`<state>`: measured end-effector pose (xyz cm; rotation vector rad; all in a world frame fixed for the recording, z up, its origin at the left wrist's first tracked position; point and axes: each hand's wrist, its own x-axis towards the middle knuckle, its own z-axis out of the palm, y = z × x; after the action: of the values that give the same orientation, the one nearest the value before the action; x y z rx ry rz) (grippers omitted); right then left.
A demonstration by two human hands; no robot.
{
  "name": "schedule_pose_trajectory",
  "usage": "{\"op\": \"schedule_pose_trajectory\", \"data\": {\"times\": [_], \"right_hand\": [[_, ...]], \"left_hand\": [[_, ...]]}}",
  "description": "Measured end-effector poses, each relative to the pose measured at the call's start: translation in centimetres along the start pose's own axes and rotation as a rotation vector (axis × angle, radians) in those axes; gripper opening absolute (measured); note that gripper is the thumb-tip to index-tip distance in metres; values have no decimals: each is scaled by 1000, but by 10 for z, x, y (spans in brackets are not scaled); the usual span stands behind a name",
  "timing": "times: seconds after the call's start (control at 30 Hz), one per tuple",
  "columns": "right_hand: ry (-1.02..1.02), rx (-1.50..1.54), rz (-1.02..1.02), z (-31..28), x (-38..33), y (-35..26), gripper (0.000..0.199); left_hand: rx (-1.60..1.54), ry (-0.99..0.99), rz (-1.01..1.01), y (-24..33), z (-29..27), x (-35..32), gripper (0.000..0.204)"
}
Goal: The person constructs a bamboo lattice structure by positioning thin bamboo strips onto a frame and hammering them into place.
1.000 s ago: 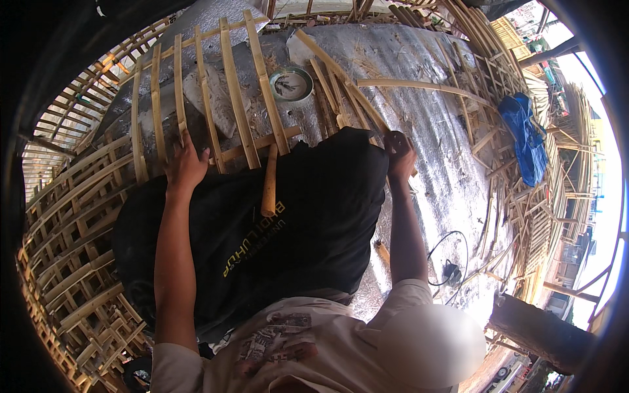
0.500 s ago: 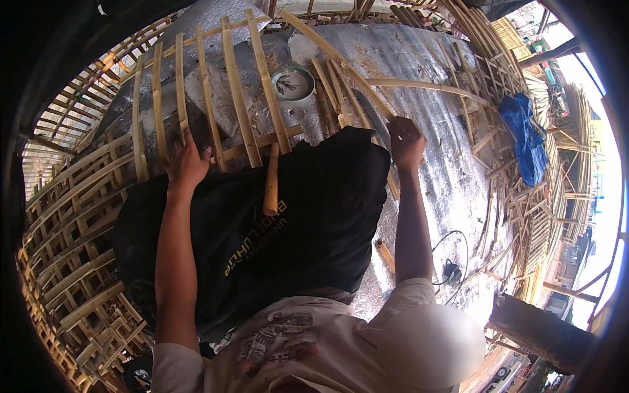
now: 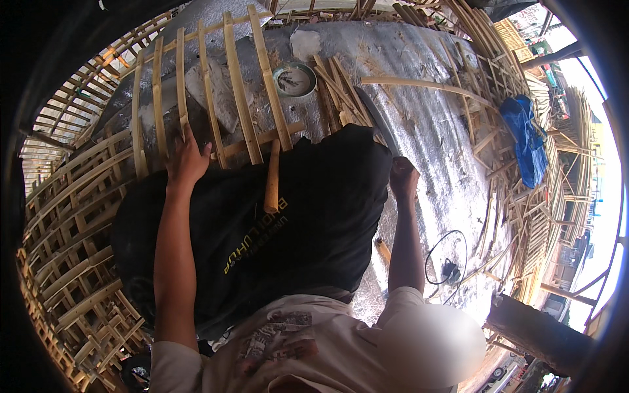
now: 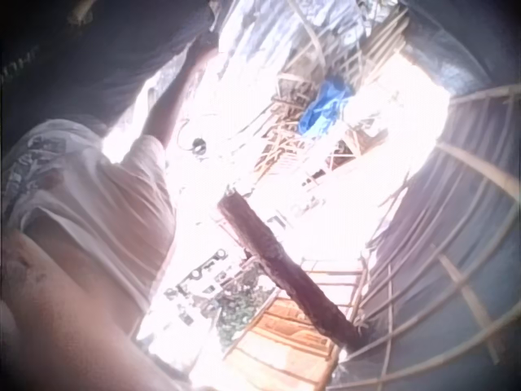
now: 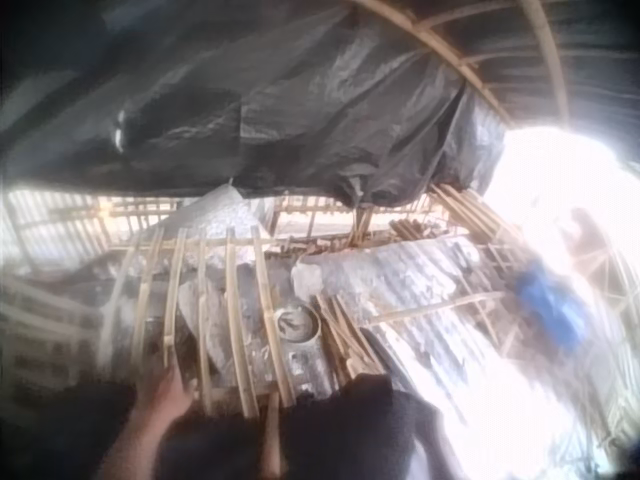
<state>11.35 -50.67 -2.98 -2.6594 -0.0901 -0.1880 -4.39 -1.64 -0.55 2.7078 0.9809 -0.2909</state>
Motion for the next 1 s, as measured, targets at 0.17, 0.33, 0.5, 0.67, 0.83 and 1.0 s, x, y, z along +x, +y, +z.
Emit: {"op": "schedule_pose_trajectory", "data": {"times": [0.17, 0.33, 0.5, 0.67, 0.83, 1.0], "right_hand": [[-45, 52, -29, 15, -25, 21, 23], [-25, 68, -100, 21, -18, 25, 21], [38, -100, -128, 27, 1, 30, 20], [17, -136, -47, 29, -5, 24, 22], [-76, -172, 117, 35, 0, 31, 26], [-95, 50, 211, 40, 3, 49, 32]], "left_hand": [[14, -29, -10, 5, -5, -2, 77], [-18, -31, -14, 3, -4, -2, 77], [-42, -19, -1, 3, -1, -1, 77], [28, 23, 16, 4, -4, -5, 78], [-14, -36, -15, 4, -5, -4, 79], [56, 14, 18, 6, -4, -5, 79]]}}
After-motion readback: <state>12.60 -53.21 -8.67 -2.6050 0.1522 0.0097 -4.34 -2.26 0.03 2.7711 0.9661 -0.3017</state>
